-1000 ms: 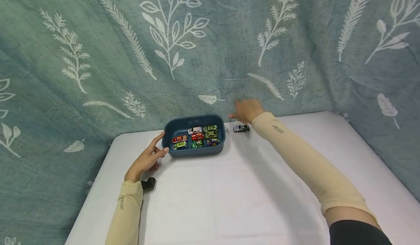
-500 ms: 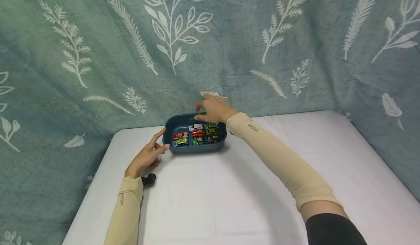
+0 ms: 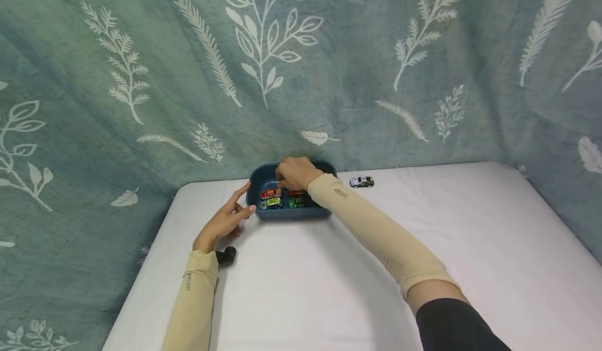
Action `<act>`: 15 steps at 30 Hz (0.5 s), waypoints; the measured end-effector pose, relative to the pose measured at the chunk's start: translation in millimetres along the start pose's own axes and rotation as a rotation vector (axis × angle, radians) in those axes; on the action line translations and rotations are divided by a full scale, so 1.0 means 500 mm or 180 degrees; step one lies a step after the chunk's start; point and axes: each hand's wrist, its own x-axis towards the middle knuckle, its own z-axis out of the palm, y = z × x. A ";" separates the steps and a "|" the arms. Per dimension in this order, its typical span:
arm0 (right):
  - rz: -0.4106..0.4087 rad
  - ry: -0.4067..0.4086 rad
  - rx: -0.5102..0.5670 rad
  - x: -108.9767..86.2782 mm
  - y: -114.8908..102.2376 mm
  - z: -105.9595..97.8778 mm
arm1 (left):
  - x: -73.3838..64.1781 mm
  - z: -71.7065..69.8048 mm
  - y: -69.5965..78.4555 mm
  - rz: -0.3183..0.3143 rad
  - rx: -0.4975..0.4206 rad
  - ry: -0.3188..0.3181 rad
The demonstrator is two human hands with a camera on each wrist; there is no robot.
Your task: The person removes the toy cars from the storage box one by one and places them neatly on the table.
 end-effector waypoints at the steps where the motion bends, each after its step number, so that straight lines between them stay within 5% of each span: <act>1: 0.0018 -0.0015 0.0006 0.001 0.002 0.001 | 0.001 0.002 0.002 -0.0002 -0.0019 0.0012; 10: 0.0032 -0.0509 0.0292 0.016 -0.002 0.004 | 0.000 0.004 0.002 -0.0051 -0.0033 -0.0019; 15: 0.0024 -0.0569 0.0298 0.017 -0.006 0.010 | -0.001 0.004 0.003 -0.0035 -0.0036 -0.0014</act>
